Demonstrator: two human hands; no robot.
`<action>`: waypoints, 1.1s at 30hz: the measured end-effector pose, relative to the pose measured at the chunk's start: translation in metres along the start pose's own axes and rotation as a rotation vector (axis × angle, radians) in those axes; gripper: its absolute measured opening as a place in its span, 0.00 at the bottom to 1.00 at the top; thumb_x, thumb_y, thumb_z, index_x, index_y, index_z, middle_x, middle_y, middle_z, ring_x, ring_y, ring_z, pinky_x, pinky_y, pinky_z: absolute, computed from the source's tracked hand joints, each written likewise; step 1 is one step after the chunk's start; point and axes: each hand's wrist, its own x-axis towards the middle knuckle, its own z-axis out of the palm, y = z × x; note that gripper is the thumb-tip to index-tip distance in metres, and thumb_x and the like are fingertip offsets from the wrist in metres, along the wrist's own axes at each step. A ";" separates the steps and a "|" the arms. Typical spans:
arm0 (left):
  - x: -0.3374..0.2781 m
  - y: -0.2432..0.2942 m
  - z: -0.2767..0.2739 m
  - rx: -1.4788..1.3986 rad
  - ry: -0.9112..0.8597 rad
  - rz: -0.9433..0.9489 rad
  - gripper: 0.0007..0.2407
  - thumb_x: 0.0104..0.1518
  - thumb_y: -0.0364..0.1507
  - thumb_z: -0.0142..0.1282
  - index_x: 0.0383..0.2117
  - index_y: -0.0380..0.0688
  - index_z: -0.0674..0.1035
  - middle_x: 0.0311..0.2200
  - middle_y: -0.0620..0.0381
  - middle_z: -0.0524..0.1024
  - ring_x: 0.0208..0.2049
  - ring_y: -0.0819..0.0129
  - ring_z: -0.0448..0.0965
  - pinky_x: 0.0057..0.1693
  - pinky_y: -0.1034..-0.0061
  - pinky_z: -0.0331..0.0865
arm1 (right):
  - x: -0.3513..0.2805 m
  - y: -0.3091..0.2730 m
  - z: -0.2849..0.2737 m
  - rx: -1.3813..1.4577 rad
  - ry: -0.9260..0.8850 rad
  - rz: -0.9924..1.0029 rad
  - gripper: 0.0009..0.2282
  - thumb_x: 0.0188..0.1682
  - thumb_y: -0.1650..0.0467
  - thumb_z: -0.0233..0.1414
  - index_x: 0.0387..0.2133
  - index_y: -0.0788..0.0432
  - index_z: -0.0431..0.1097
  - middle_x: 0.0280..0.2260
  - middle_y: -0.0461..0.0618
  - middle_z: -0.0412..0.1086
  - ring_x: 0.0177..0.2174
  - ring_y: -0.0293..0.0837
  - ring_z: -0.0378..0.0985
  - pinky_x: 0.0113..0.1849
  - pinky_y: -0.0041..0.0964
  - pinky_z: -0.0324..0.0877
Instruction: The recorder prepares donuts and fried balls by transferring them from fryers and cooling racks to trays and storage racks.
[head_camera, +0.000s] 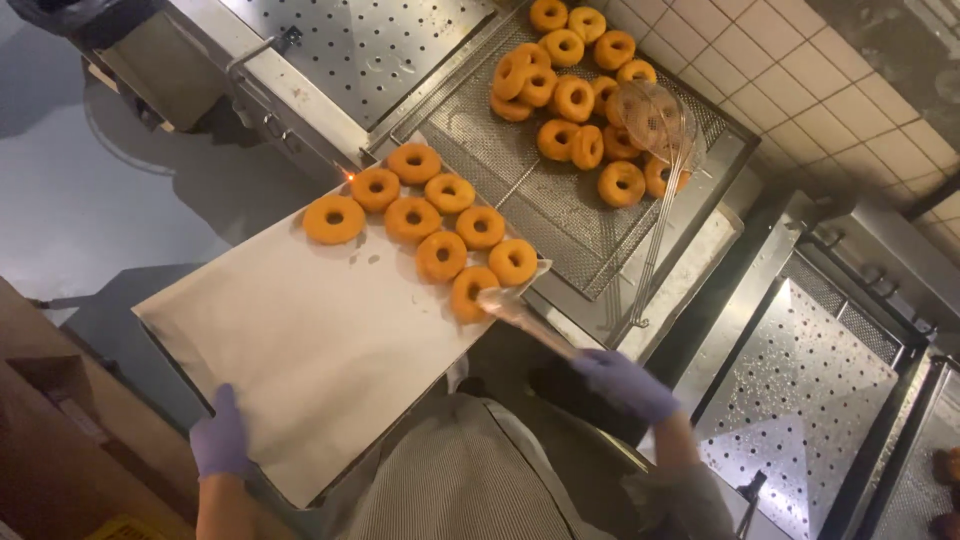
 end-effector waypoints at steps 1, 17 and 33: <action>0.001 -0.002 -0.001 0.057 0.018 -0.012 0.36 0.63 0.51 0.53 0.45 0.11 0.75 0.47 0.25 0.77 0.51 0.43 0.77 0.55 0.60 0.66 | -0.009 -0.004 -0.007 -0.225 0.143 0.034 0.18 0.53 0.58 0.52 0.47 0.59 0.72 0.20 0.41 0.67 0.13 0.30 0.61 0.16 0.25 0.58; -0.026 0.022 -0.010 0.039 0.014 -0.077 0.35 0.63 0.52 0.53 0.40 0.13 0.78 0.39 0.26 0.78 0.46 0.38 0.78 0.51 0.54 0.68 | -0.013 -0.046 0.075 -0.759 0.213 -0.259 0.23 0.47 0.56 0.55 0.53 0.53 0.69 0.32 0.57 0.79 0.31 0.51 0.81 0.38 0.42 0.74; -0.026 0.013 -0.002 -0.046 0.010 -0.094 0.35 0.63 0.51 0.52 0.46 0.13 0.74 0.46 0.30 0.78 0.50 0.44 0.77 0.53 0.59 0.68 | 0.214 0.024 -0.149 0.904 0.238 -0.283 0.13 0.55 0.57 0.54 0.30 0.50 0.64 0.17 0.43 0.62 0.13 0.35 0.61 0.15 0.27 0.54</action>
